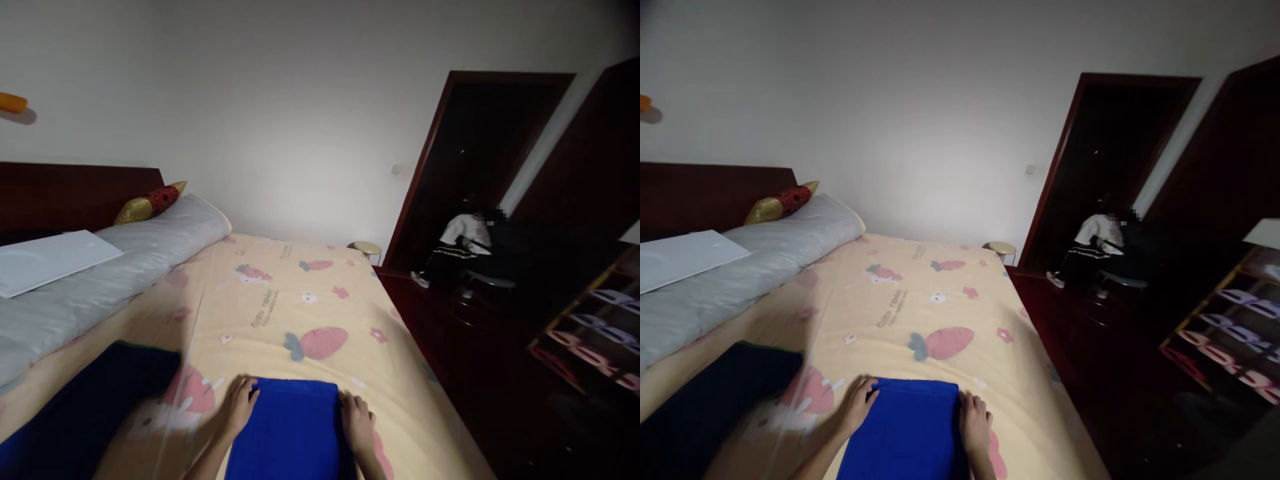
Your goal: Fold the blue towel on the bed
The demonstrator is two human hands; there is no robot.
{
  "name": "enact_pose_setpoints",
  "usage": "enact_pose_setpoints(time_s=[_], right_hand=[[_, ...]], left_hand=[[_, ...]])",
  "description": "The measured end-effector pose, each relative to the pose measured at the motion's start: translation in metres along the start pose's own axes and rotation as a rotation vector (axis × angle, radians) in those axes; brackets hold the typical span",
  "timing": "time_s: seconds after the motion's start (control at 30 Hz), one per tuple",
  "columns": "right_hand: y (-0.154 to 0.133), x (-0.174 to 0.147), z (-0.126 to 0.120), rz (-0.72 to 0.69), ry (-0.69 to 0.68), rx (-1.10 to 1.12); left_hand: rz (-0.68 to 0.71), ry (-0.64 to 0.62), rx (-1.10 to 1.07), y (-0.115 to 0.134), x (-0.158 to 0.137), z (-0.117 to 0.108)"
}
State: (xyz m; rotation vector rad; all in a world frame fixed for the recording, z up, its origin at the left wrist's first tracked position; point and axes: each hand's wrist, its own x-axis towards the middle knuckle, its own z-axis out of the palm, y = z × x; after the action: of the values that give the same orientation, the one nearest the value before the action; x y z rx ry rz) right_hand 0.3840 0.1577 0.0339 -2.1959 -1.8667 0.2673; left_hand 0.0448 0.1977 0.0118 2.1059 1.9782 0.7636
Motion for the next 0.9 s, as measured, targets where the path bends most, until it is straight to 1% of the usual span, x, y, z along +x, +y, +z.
enact_pose_setpoints(time_s=[0.2, 0.37, 0.5, 0.6, 0.67, 0.7, 0.73, 0.8, 0.83, 0.87, 0.9], right_hand=[[0.007, 0.012, -0.005, -0.020, -0.029, -0.022], [0.002, 0.021, -0.015, -0.049, 0.031, -0.037], [-0.003, 0.034, -0.018, -0.032, 0.083, -0.053], [-0.011, 0.038, -0.015, -0.019, 0.106, -0.063], [-0.024, 0.033, -0.007, -0.021, 0.123, -0.069], [-0.032, 0.027, 0.000, -0.032, 0.128, -0.071], [-0.042, 0.019, 0.009, -0.067, 0.127, -0.066], [-0.061, 0.002, 0.029, -0.233, 0.093, -0.013], [-0.067, -0.006, 0.038, -0.332, 0.060, 0.028], [-0.070, -0.012, 0.046, -0.405, 0.026, 0.068], [-0.068, -0.015, 0.051, -0.433, -0.002, 0.098]], left_hand=[[-0.036, -0.017, -0.033, 0.000, 0.010, -0.005], [-0.072, -0.034, -0.034, -0.002, 0.024, -0.011], [-0.139, -0.010, 0.037, -0.003, 0.037, -0.018], [-0.179, 0.028, 0.126, 0.009, 0.036, -0.022], [-0.173, 0.056, 0.176, 0.026, 0.025, -0.016], [-0.154, 0.061, 0.188, 0.037, 0.017, -0.010], [-0.106, 0.054, 0.190, 0.048, 0.007, -0.002], [0.088, -0.006, 0.176, 0.066, -0.013, 0.017], [0.189, -0.046, 0.171, 0.071, -0.022, 0.026], [0.258, -0.084, 0.174, 0.072, -0.029, 0.032], [0.281, -0.113, 0.188, 0.068, -0.034, 0.035]])
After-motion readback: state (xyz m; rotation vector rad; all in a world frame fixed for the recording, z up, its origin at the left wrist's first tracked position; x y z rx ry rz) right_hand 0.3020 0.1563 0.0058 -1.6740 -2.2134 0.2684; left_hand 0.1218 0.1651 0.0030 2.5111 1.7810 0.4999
